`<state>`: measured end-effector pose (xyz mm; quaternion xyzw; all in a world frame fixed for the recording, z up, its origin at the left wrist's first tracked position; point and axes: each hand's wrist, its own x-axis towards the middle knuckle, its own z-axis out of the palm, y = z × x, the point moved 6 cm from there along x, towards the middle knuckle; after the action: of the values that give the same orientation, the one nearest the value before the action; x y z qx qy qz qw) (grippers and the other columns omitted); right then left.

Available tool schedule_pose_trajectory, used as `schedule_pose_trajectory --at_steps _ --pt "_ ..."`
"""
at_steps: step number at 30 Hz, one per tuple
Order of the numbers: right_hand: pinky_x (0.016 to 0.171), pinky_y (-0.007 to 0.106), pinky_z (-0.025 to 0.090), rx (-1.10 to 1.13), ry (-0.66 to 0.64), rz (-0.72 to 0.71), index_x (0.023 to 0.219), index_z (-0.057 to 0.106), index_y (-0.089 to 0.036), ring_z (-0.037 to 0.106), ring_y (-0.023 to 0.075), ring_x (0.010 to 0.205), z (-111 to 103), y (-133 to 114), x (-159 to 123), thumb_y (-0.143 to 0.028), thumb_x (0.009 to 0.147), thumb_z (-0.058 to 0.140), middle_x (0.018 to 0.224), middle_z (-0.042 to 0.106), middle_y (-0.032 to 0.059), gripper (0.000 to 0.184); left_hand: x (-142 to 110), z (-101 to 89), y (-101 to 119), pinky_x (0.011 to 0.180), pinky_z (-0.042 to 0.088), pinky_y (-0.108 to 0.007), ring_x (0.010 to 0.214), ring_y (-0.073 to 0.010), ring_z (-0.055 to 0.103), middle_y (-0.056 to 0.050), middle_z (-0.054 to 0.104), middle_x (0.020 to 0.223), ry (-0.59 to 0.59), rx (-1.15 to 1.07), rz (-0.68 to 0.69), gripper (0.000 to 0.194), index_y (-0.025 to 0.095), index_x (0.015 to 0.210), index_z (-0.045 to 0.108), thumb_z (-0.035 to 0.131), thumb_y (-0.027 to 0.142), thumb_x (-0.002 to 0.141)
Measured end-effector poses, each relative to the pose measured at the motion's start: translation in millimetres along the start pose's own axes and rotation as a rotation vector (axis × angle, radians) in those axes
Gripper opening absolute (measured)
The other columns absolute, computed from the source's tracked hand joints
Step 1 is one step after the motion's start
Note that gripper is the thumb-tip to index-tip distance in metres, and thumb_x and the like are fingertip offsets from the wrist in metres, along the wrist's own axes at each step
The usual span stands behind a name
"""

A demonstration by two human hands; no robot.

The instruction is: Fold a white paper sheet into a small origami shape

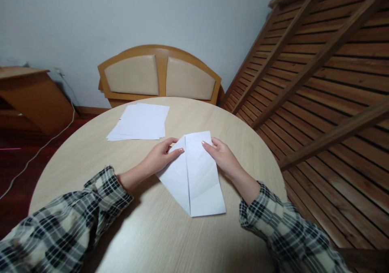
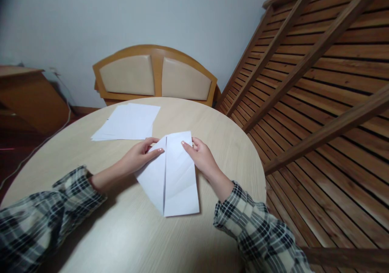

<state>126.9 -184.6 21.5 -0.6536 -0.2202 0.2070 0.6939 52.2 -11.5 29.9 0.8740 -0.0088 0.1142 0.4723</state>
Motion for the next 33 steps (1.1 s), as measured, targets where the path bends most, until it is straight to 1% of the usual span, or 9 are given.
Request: schedule_pose_trajectory --at_steps 3,5,9,11,13,18,24,27,33 --pt "0.068 0.034 0.054 -0.162 0.09 -0.059 0.118 0.054 -0.02 0.066 0.0203 0.08 -8 8 7 -0.037 0.078 0.068 0.097 0.069 0.0086 0.045 -4 4.5 1 0.058 0.042 -0.031 0.063 -0.0179 0.056 -0.002 0.062 0.071 -0.039 0.208 0.012 0.042 0.016 0.119 0.055 0.056 0.043 0.087" --pt "0.07 0.034 0.053 -0.336 0.151 -0.106 0.127 0.048 -0.019 0.065 0.02 0.081 -14 12 11 -0.03 0.078 0.067 0.097 0.069 0.0088 0.054 -6 5.4 1 0.058 0.042 -0.031 0.062 -0.0186 0.057 -0.001 0.061 0.07 -0.039 0.35 0.04 0.044 0.016 0.124 0.051 0.054 0.042 0.088" --pt "0.079 0.037 0.049 -0.699 0.202 -0.171 0.125 0.053 -0.02 0.062 0.0204 0.087 -20 18 18 -0.024 0.077 0.066 0.102 0.067 0.0085 0.05 -7 2.9 3 0.074 0.049 -0.038 0.086 -0.0232 0.06 -0.011 0.063 0.099 0.063 0.584 0.216 0.035 0.015 0.121 0.052 0.048 0.034 0.093" --pt "0.083 0.039 0.047 -0.853 0.212 -0.171 0.123 0.056 -0.019 0.061 0.0215 0.09 -20 19 20 -0.024 0.077 0.067 0.104 0.067 0.0088 0.048 -7 6.7 3 0.082 0.049 -0.04 0.096 -0.0238 0.058 -0.012 0.061 0.106 0.048 0.62 0.325 0.027 0.014 0.113 0.057 0.043 0.028 0.095" --pt "0.085 0.04 0.045 -0.96 0.213 -0.167 0.123 0.057 -0.019 0.06 0.0221 0.091 -18 19 21 -0.024 0.077 0.066 0.108 0.067 0.009 0.047 -7 12.9 1 0.087 0.048 -0.041 0.099 -0.0235 0.057 -0.011 0.062 0.106 -0.005 0.625 0.403 0.024 0.015 0.108 0.059 0.042 0.026 0.096" --pt "0.089 0.04 0.042 -1.041 0.208 -0.178 0.121 0.058 -0.021 0.06 0.0229 0.096 -14 18 20 -0.026 0.078 0.067 0.113 0.067 0.0075 0.045 -10 27.0 -4 0.095 0.047 -0.043 0.109 -0.0231 0.057 -0.012 0.064 0.116 -0.096 0.627 0.491 0.026 0.016 0.114 0.059 0.043 0.025 0.095" --pt "0.093 0.039 0.042 -1.039 0.214 -0.216 0.115 0.062 -0.022 0.061 0.0231 0.103 -13 19 25 -0.036 0.087 0.058 0.116 0.068 0.0062 0.032 -14 33.7 -11 0.103 0.042 -0.042 0.117 -0.0227 0.055 -0.013 0.062 0.125 -0.117 0.709 0.491 0.031 0.013 0.116 0.059 0.038 0.025 0.097" --pt "0.094 0.038 0.043 -1.04 0.23 -0.213 0.113 0.062 -0.021 0.062 0.0219 0.105 -13 20 28 -0.032 0.088 0.055 0.115 0.068 0.0058 0.028 -14 34.8 -11 0.105 0.04 -0.043 0.121 -0.0238 0.052 -0.015 0.06 0.128 -0.124 0.772 0.482 0.032 0.011 0.117 0.058 0.037 0.024 0.097" --pt "0.093 0.04 0.041 -1.1 0.221 -0.184 0.12 0.057 -0.02 0.063 0.0221 0.101 -10 21 30 -0.024 0.086 0.057 0.117 0.067 0.0069 0.034 -14 36.3 -8 0.109 0.035 -0.044 0.126 -0.0269 0.047 -0.017 0.055 0.134 -0.169 0.869 0.494 0.033 0.009 0.119 0.054 0.043 0.02 0.09"
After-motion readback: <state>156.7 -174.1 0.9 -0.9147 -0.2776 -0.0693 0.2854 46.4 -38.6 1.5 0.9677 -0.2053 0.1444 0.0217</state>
